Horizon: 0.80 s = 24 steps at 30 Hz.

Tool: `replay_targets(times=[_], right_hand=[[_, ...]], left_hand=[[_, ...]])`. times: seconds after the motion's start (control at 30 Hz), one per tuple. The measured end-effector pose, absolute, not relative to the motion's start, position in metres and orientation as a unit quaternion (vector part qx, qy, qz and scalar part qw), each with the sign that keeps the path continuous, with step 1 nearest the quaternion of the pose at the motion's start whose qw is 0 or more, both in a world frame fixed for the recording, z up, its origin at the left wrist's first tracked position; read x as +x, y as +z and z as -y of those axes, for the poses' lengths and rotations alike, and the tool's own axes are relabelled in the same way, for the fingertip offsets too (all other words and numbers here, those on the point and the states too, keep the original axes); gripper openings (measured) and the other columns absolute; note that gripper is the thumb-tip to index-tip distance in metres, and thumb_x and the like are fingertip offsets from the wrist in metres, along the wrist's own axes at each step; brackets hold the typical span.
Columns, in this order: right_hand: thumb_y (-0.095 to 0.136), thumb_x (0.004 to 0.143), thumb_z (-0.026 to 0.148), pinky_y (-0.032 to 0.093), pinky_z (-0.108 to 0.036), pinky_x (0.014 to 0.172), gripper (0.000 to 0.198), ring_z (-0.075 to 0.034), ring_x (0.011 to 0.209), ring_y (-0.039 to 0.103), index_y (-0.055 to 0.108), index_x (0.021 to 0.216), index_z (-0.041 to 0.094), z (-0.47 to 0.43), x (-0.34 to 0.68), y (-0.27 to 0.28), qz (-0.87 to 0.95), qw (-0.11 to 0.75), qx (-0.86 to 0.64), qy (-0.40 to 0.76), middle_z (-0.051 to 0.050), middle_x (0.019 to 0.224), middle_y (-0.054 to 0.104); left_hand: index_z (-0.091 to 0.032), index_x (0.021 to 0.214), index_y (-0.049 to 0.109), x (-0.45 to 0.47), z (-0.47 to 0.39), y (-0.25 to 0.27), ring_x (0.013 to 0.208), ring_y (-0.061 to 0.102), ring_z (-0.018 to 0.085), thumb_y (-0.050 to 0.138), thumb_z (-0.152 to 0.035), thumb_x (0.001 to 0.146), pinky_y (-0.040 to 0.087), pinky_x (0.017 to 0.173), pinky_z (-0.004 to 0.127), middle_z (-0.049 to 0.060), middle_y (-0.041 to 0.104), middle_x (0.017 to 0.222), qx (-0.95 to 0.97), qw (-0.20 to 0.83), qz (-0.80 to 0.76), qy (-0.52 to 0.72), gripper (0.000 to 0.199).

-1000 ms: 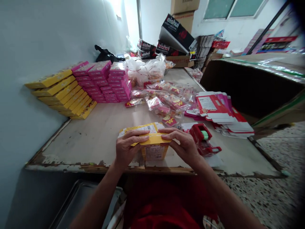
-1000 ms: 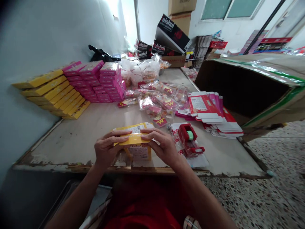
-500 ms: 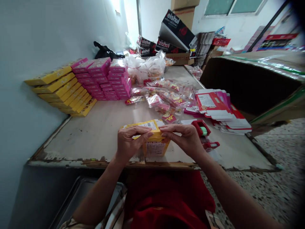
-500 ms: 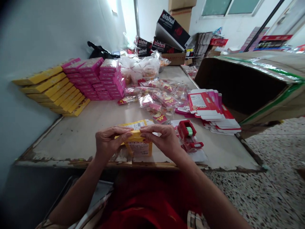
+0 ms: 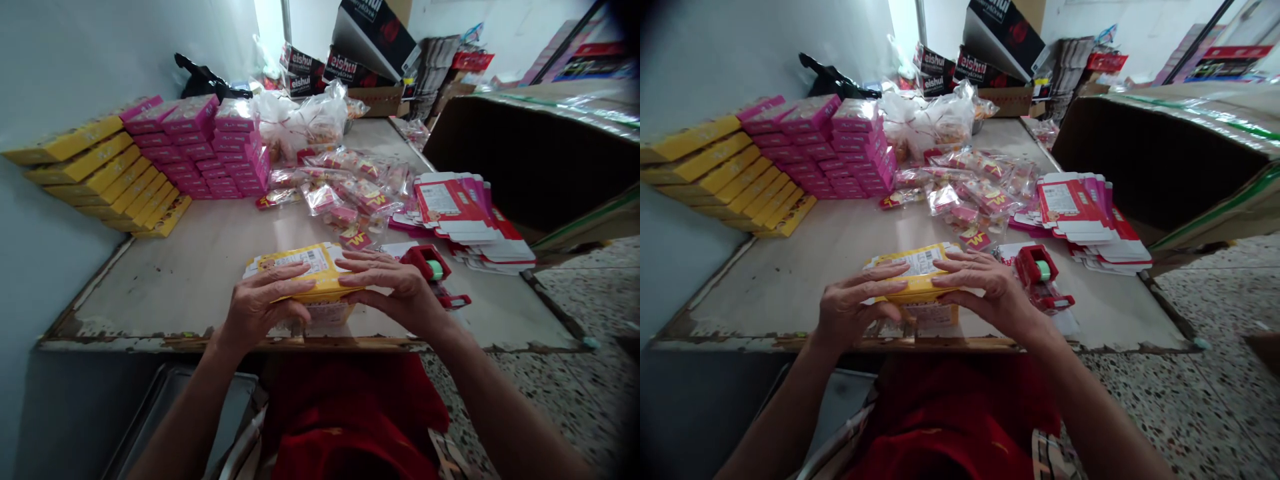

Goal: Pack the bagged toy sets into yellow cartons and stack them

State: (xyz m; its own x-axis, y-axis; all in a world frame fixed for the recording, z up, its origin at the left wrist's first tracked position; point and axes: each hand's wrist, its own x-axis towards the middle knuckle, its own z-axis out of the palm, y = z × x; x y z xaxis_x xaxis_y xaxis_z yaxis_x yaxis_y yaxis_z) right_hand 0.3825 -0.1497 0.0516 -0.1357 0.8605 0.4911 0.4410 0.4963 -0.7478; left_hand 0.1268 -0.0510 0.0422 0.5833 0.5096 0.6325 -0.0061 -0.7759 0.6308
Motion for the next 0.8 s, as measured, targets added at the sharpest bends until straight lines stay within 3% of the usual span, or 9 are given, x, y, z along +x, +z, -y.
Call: replay_targets(times=[0.13, 0.2, 0.27, 0.33, 0.37, 0.43, 0.5, 0.6, 0.8], right_hand=[[0.065, 0.098, 0.015, 0.043, -0.055, 0.118, 0.035, -0.026, 0.140, 0.057, 0.074, 0.122, 0.039, 0.163, 0.363, 0.046, 0.720, 0.483, -0.485, 0.111, 0.001, 0.141, 0.069], [0.064, 0.100, 0.020, 0.041, -0.052, 0.121, 0.045, -0.027, 0.146, 0.050, 0.062, 0.140, 0.040, 0.170, 0.364, 0.048, 0.726, 0.462, -0.489, 0.143, 0.000, 0.156, 0.055], [0.065, 0.100, 0.032, 0.044, -0.048, 0.119, 0.063, -0.027, 0.148, 0.047, 0.040, 0.157, 0.044, 0.181, 0.384, 0.052, 0.712, 0.461, -0.483, 0.217, 0.000, 0.166, 0.041], [0.064, 0.100, 0.043, 0.052, -0.046, 0.110, 0.073, -0.027, 0.141, 0.055, 0.027, 0.162, 0.045, 0.199, 0.421, 0.055, 0.634, 0.514, -0.525, 0.240, -0.002, 0.163, 0.046], [0.062, 0.100, 0.046, 0.056, -0.045, 0.103, 0.068, -0.027, 0.132, 0.063, 0.030, 0.160, 0.043, 0.210, 0.443, 0.054, 0.570, 0.549, -0.572, 0.216, -0.004, 0.157, 0.055], [0.068, 0.094, 0.052, 0.056, -0.043, 0.095, 0.054, -0.028, 0.115, 0.069, 0.058, 0.142, 0.030, 0.229, 0.483, 0.047, 0.433, 0.552, -0.698, 0.144, -0.008, 0.130, 0.072], [0.072, 0.086, 0.060, 0.055, -0.041, 0.086, 0.045, -0.028, 0.097, 0.071, 0.074, 0.108, 0.021, 0.242, 0.511, 0.034, 0.385, 0.475, -0.769, 0.188, -0.009, 0.103, 0.078], [0.072, 0.081, 0.064, 0.052, -0.038, 0.082, 0.045, -0.025, 0.084, 0.069, 0.078, 0.087, 0.020, 0.244, 0.519, 0.020, 0.385, 0.418, -0.764, 0.306, -0.007, 0.088, 0.078], [0.086, 0.064, 0.057, 0.049, -0.034, 0.076, 0.042, -0.021, 0.074, 0.064, 0.077, 0.077, 0.018, 0.229, 0.499, 0.022, 0.313, 0.506, -0.725, 0.346, -0.005, 0.078, 0.075]], left_hand=[[-0.025, 0.101, 0.076, 0.136, 0.053, 0.021, 0.115, 0.074, 0.027, 0.088, -0.025, 0.078, 0.062, 0.099, 0.044, 0.008, 0.078, 0.121, 0.806, 0.363, -0.130, 0.449, 0.026], [-0.022, 0.095, 0.071, 0.148, 0.056, 0.010, 0.107, 0.076, 0.024, 0.087, -0.025, 0.079, 0.064, 0.088, 0.036, 0.008, 0.079, 0.113, 0.763, 0.385, -0.152, 0.496, 0.023], [-0.020, 0.089, 0.067, 0.160, 0.057, 0.006, 0.098, 0.076, 0.020, 0.085, -0.029, 0.081, 0.062, 0.080, 0.028, 0.005, 0.078, 0.101, 0.720, 0.369, -0.203, 0.551, 0.022], [-0.020, 0.087, 0.064, 0.169, 0.060, 0.011, 0.088, 0.072, 0.016, 0.081, -0.034, 0.085, 0.059, 0.075, 0.024, 0.002, 0.074, 0.093, 0.660, 0.359, -0.264, 0.604, 0.022], [-0.020, 0.088, 0.063, 0.172, 0.064, 0.015, 0.084, 0.070, 0.014, 0.078, -0.035, 0.087, 0.057, 0.072, 0.023, 0.001, 0.072, 0.092, 0.627, 0.371, -0.286, 0.623, 0.022], [-0.021, 0.088, 0.060, 0.176, 0.075, 0.025, 0.077, 0.066, 0.012, 0.074, -0.035, 0.091, 0.054, 0.067, 0.021, -0.001, 0.070, 0.092, 0.595, 0.408, -0.306, 0.622, 0.020], [-0.021, 0.086, 0.061, 0.180, 0.092, 0.029, 0.074, 0.063, 0.011, 0.073, -0.031, 0.091, 0.051, 0.066, 0.020, -0.002, 0.070, 0.088, 0.640, 0.423, -0.305, 0.565, 0.017], [-0.020, 0.082, 0.063, 0.187, 0.119, 0.020, 0.065, 0.058, 0.010, 0.068, -0.029, 0.094, 0.046, 0.061, 0.019, -0.004, 0.065, 0.074, 0.727, 0.425, -0.306, 0.444, 0.016], [-0.020, 0.084, 0.060, 0.197, 0.142, -0.008, 0.058, 0.049, 0.010, 0.061, -0.036, 0.098, 0.040, 0.055, 0.021, -0.005, 0.057, 0.067, 0.734, 0.460, -0.340, 0.365, 0.021]])
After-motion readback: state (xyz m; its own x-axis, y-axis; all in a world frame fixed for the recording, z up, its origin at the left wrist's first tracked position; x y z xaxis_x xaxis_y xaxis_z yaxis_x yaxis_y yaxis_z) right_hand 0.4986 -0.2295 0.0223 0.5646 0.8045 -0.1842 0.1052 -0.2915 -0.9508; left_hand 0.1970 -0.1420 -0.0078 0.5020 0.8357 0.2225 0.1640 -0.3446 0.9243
